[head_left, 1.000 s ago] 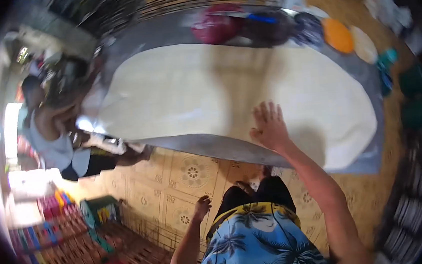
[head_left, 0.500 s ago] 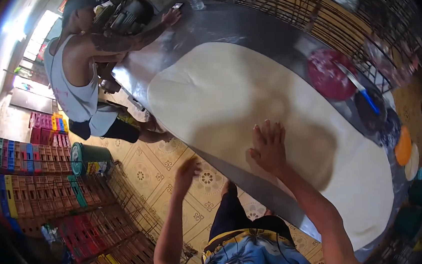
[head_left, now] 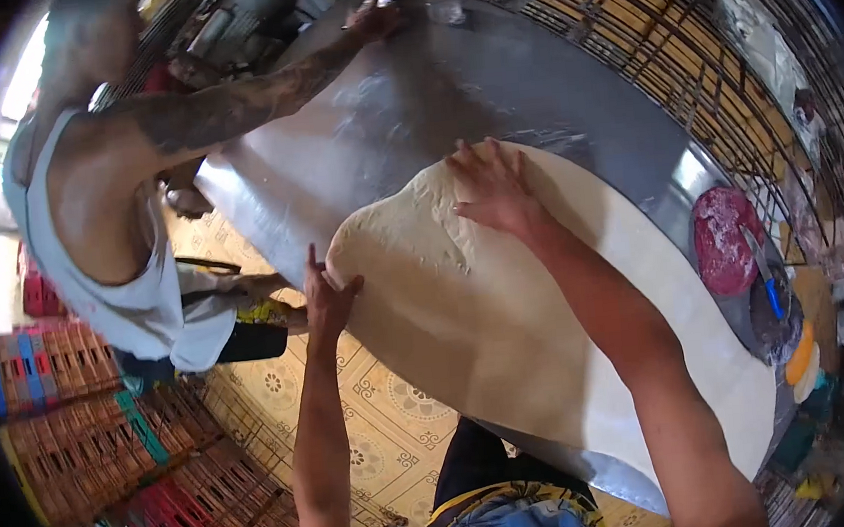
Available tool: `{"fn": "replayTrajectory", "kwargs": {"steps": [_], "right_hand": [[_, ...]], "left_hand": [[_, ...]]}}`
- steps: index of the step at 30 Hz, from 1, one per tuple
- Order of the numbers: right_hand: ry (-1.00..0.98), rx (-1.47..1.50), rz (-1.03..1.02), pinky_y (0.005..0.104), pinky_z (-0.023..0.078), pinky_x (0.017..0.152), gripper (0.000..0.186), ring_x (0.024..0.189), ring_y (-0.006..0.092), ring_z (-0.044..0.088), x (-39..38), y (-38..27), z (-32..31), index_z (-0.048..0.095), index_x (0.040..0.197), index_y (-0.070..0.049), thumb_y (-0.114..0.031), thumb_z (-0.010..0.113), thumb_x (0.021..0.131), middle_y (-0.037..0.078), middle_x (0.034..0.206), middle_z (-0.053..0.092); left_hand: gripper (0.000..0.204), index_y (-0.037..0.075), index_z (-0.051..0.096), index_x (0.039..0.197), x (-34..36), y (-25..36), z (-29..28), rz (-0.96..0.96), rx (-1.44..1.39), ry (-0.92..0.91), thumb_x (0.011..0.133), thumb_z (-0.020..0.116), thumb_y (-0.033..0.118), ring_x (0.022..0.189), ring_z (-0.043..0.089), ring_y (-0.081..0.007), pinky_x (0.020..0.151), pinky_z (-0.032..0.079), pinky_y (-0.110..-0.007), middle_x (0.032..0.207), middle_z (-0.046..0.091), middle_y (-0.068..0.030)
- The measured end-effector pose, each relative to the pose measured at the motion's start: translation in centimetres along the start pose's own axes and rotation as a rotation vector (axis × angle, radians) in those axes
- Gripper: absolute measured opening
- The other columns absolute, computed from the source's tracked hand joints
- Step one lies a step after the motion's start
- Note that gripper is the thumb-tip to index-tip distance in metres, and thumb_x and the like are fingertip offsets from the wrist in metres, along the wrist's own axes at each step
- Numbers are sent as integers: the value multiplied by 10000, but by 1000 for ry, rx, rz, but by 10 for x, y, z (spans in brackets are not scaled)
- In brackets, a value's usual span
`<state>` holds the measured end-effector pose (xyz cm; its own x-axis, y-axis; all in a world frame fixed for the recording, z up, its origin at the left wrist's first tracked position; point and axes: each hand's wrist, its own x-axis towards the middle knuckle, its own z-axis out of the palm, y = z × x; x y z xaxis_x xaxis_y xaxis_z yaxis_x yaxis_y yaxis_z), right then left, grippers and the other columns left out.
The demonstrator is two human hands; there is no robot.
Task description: Cutting and rolling pieces of dough into small portions in a bakery.
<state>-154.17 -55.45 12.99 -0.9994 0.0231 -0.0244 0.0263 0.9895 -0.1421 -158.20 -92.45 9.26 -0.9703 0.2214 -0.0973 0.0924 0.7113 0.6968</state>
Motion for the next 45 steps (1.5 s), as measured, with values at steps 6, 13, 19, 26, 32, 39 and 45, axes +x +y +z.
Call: {"fn": "replayTrajectory", "kwargs": {"steps": [6, 13, 19, 26, 32, 39, 45], "right_hand": [[-300, -49, 108, 770, 403, 1006, 729, 1337, 405, 439, 65, -12, -4, 674, 1333, -232, -487, 890, 685, 98, 1409, 537], [34, -87, 90, 741, 464, 881, 332, 1222, 374, 524, 38, -23, 9, 718, 1155, -247, -391, 718, 856, 79, 1217, 627], [618, 515, -76, 451, 498, 806, 147, 1029, 297, 591, -104, 30, -30, 640, 884, -133, -223, 717, 796, 62, 977, 619], [597, 766, 99, 477, 514, 891, 302, 1020, 364, 618, -426, 169, -117, 681, 997, -32, -105, 800, 728, 153, 1030, 639], [565, 585, 633, 400, 540, 948, 323, 1054, 341, 673, -737, 253, -79, 658, 1107, 9, 67, 676, 790, 165, 1116, 675], [709, 338, 1255, 422, 391, 1154, 406, 1366, 381, 504, -880, 195, -38, 544, 1392, -8, -147, 581, 1012, 232, 1474, 513], [660, 223, 782, 626, 245, 1204, 657, 1467, 490, 336, -709, 182, -42, 458, 1513, -54, -483, 506, 1018, 232, 1580, 403]], "left_hand": [[884, 12, 476, 1463, 34, -28, 3, -25, 113, -116, 692, 868, 191, 1134, 582, -432, 994, 503, -501, 1255, 582, -252], [329, -3, 591, 1048, 13, 38, -4, 175, 97, -112, 761, 719, 94, 915, 604, -357, 824, 495, -466, 948, 618, -219], [278, 25, 539, 949, -156, 209, -20, 372, -57, -159, 780, 757, -6, 854, 516, -212, 808, 466, -341, 924, 554, -84], [361, 75, 580, 947, -396, 374, 33, 620, -385, -626, 705, 828, -22, 974, 570, -284, 809, 492, -388, 1048, 565, -135], [670, 63, 467, 1507, -559, 421, 214, 801, -457, -1624, 877, 694, 52, 1479, 346, -423, 1201, 354, -488, 1608, 321, -237], [723, 67, 334, 1588, -575, 350, 292, 799, -110, -1443, 952, 673, 127, 1544, 280, -355, 1262, 258, -450, 1630, 363, -186], [687, 43, 305, 1607, -399, 331, 269, 821, 705, -388, 1017, 555, 290, 1558, 200, -417, 1261, 165, -543, 1692, 222, -209]]}}
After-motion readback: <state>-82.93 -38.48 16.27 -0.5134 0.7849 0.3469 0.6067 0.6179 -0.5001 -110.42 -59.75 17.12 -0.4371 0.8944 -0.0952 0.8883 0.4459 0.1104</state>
